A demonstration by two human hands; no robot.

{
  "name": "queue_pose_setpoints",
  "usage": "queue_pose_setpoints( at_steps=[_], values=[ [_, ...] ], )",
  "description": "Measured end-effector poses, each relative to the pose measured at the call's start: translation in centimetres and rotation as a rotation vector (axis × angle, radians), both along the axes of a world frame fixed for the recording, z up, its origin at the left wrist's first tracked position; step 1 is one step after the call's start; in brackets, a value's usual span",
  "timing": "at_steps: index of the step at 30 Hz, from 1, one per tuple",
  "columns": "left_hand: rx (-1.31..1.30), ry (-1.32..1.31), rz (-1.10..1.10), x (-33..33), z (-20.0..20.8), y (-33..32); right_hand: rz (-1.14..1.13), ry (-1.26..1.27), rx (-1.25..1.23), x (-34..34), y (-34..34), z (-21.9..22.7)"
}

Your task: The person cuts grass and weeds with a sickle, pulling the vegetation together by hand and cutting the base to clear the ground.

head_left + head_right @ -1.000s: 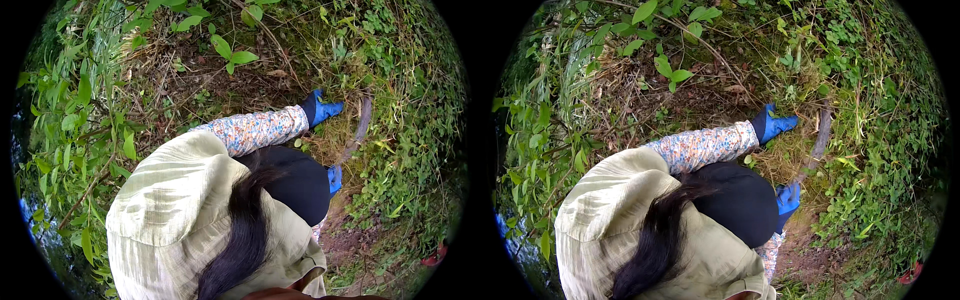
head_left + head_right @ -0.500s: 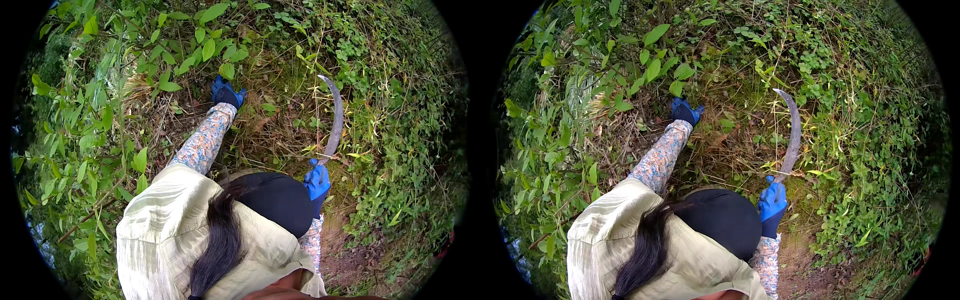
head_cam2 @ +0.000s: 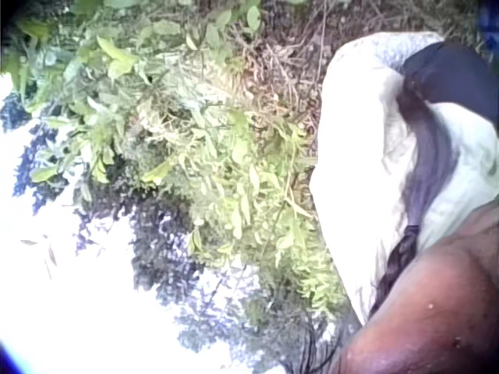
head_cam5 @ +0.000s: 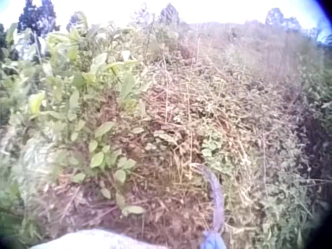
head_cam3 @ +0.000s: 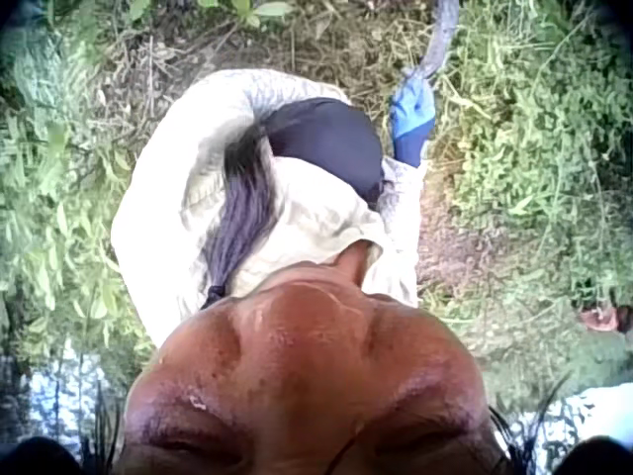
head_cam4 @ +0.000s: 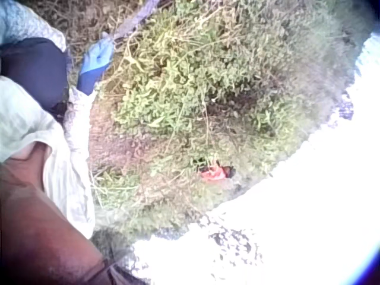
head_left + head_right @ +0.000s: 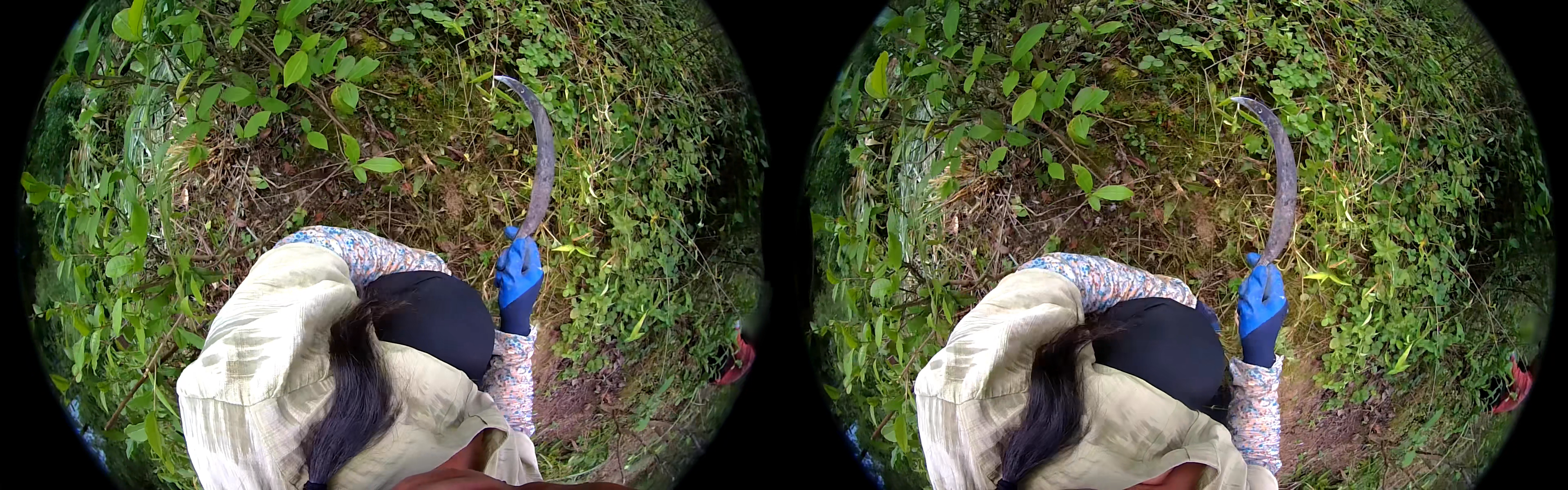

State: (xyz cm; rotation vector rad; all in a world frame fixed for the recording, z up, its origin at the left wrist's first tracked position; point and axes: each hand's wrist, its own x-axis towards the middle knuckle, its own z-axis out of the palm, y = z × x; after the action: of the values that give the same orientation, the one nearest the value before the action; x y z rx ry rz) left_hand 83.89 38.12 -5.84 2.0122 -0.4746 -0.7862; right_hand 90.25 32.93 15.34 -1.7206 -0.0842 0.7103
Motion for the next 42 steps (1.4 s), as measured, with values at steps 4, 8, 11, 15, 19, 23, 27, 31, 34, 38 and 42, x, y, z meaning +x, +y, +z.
queue_pose_setpoints(
  at_steps=[4, 8, 11, 15, 19, 23, 27, 31, 34, 38, 42],
  values=[
    [-0.065, -0.066, 0.266, 0.4, 4.1, 5.6, 0.319, -0.368, -0.331, 3.6, 3.9, -0.7],
    [0.247, -0.158, 0.680, -1.9, 10.6, 14.6, 0.342, -0.517, -0.385, 5.0, 7.2, -2.0],
    [0.533, 0.088, 0.894, -3.1, 12.9, 19.9, 0.349, -0.532, -0.426, 5.6, 9.7, -2.9],
    [1.075, -0.074, 0.924, -2.1, 9.9, 26.6, 0.414, -0.752, -0.517, 5.8, 8.6, -7.9],
    [1.109, 0.261, 1.160, 0.9, 8.1, 29.3, 0.478, -0.541, -0.506, 2.3, 4.7, -9.5],
    [1.003, 0.114, 1.557, 0.0, 3.9, 30.5, 0.461, -0.236, -0.573, -2.5, -2.8, -8.9],
    [0.911, 0.125, 1.712, -1.3, 1.3, 32.4, 0.449, -0.236, -0.602, -6.4, -8.3, -6.6],
    [0.874, 0.105, 1.652, -2.4, 1.2, 34.5, 0.267, -0.099, -0.501, -6.4, -8.1, -5.0],
    [0.483, 0.415, 1.531, -1.1, 3.5, 34.2, 0.163, -0.082, -0.427, -3.6, -6.7, -7.2],
    [0.536, 0.049, 1.353, -1.2, 4.3, 28.4, 0.137, -0.073, -0.167, 0.5, -1.5, -9.1],
    [0.513, 0.212, 0.660, -2.1, 10.2, 20.1, 0.200, -0.133, -0.195, 3.6, 2.6, -8.2]
  ],
)
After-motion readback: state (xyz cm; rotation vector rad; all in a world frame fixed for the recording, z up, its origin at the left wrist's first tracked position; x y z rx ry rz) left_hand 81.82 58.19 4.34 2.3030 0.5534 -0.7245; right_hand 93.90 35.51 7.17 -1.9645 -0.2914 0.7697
